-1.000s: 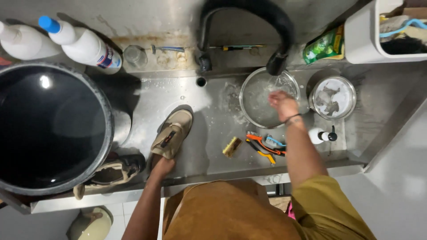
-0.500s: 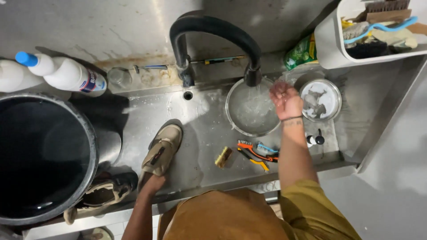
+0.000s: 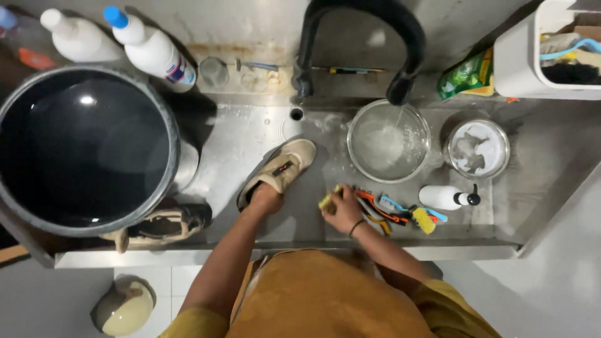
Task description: The person scrubs a sneaker with an orange brush, rinses it under running water, applies liquid soap, and continues scrubbing with a yellow sponge. They rinse the shoe again and repeat the scrubbing process on different areas.
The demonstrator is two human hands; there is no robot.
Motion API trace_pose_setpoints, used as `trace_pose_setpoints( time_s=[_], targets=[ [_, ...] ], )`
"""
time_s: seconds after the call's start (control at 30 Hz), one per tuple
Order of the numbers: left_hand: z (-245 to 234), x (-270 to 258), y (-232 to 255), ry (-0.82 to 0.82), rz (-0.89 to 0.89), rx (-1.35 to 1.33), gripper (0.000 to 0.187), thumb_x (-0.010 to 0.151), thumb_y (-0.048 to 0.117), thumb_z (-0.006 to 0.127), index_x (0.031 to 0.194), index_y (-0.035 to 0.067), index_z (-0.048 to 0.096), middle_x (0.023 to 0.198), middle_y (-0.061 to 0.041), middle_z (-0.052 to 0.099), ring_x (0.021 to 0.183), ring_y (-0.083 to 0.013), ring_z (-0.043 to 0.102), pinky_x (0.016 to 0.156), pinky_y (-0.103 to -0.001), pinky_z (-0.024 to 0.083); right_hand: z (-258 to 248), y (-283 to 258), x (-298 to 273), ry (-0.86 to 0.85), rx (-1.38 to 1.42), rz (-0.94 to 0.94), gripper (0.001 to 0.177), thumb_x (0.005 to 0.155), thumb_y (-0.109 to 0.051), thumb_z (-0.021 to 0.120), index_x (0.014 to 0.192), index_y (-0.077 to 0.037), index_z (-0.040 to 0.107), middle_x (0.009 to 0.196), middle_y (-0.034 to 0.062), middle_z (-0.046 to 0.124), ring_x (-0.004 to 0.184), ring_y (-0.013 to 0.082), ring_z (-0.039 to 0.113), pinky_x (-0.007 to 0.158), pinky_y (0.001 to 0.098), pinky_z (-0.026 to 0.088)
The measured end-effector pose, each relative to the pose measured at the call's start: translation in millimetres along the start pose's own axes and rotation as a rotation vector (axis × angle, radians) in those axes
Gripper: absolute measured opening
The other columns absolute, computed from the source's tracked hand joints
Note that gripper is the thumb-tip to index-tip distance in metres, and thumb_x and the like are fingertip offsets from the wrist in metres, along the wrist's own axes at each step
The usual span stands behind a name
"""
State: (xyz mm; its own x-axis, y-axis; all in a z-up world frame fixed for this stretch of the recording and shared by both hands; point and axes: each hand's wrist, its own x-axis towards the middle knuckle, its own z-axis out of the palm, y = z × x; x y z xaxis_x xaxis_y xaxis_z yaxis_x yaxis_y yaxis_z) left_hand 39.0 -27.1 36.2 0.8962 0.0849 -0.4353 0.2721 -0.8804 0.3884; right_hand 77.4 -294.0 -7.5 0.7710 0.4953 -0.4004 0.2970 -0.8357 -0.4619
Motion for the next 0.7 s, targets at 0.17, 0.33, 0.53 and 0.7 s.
trace_pose_setpoints(
  time_s=[0.17,0.33,0.53,0.7],
  targets=[
    [-133.2,-41.9,50.1,-0.185,-0.146,-0.214,0.048,0.093,0.037,0.056,0.127,0.004,0.068,0.130,-0.021,0.067,0.126,-0.0381,0.061,0.107,-0.053,0.048,-99.4,42.9,63.5,0.633,0.180,-0.124,0.063,0.062,-0.021,0.093,0.114,-0.002,0.062,0.121,0.0201,0.049,0.114,0.0460,0.058,0.099,0.0480,0.055],
    [19.6,-8.9,-38.3,-0.214,-0.268,-0.092,0.040,0.091,0.029,0.051,0.115,0.004,0.070,0.108,-0.024,0.073,0.104,-0.0401,0.072,0.084,-0.054,0.060,-107.9,107.8,120.3,0.276,0.245,0.421,0.066,0.083,-0.046,0.083,0.136,-0.014,0.060,0.152,0.0232,0.035,0.132,0.0385,0.052,0.110,0.0500,0.050],
    [45.4,-14.5,-34.9,0.665,0.098,0.599,0.021,0.083,0.023,0.052,0.062,0.022,0.053,0.053,0.001,0.045,0.041,-0.0133,0.043,0.036,-0.026,0.031,-82.5,-50.0,90.3,0.579,0.306,-0.301,0.016,0.082,-0.014,0.078,0.094,-0.004,0.073,0.094,0.0191,0.067,0.102,0.0398,0.064,0.093,0.0467,0.052],
    [74.8,43.2,-54.0,0.939,0.209,0.383,0.013,0.091,0.020,0.054,0.090,0.024,0.066,0.082,0.000,0.062,0.068,-0.0211,0.054,0.058,-0.040,0.035,-20.7,-79.5,139.9,0.404,0.414,0.136,0.028,0.089,-0.037,0.077,0.109,-0.016,0.075,0.115,0.0111,0.062,0.116,0.0346,0.061,0.105,0.0459,0.049]
  ],
)
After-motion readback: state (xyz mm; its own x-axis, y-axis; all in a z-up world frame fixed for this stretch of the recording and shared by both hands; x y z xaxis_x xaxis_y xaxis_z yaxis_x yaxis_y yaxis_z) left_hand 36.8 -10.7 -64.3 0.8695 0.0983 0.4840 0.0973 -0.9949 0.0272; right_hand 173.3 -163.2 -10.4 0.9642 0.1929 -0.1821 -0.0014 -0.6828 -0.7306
